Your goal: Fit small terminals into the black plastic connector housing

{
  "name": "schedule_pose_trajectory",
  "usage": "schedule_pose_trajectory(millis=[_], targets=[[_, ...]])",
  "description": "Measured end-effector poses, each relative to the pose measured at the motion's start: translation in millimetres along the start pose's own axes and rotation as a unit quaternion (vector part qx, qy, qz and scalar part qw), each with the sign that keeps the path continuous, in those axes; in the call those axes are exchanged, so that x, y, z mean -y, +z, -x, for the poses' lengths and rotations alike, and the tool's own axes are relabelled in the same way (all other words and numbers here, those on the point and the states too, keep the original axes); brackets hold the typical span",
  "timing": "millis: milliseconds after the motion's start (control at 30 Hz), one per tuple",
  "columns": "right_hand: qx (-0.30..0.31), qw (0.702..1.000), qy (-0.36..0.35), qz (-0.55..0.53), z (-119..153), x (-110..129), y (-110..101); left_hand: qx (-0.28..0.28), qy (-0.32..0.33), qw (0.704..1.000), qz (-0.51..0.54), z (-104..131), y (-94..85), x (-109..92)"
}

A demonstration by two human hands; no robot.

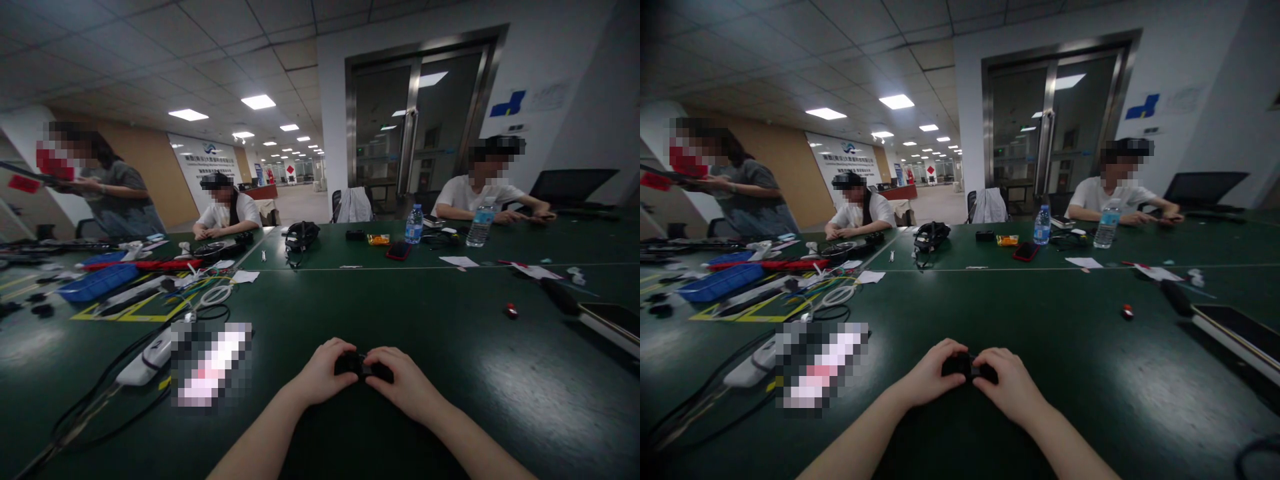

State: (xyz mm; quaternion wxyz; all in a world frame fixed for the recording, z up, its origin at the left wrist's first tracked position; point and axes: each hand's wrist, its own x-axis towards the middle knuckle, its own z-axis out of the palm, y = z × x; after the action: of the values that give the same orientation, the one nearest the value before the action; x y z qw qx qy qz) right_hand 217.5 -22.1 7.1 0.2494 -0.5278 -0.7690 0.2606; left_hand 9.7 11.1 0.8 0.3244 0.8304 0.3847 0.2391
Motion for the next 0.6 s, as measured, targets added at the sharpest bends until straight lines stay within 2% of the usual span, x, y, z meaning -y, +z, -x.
schedule_pose_trajectory(millis=[600], targets=[[0.007, 1.000, 0.007, -0.013, 1.0, 3.0, -2.4, 0.002, 0.003, 1.000, 0.006, 0.1, -0.7, 1.2]])
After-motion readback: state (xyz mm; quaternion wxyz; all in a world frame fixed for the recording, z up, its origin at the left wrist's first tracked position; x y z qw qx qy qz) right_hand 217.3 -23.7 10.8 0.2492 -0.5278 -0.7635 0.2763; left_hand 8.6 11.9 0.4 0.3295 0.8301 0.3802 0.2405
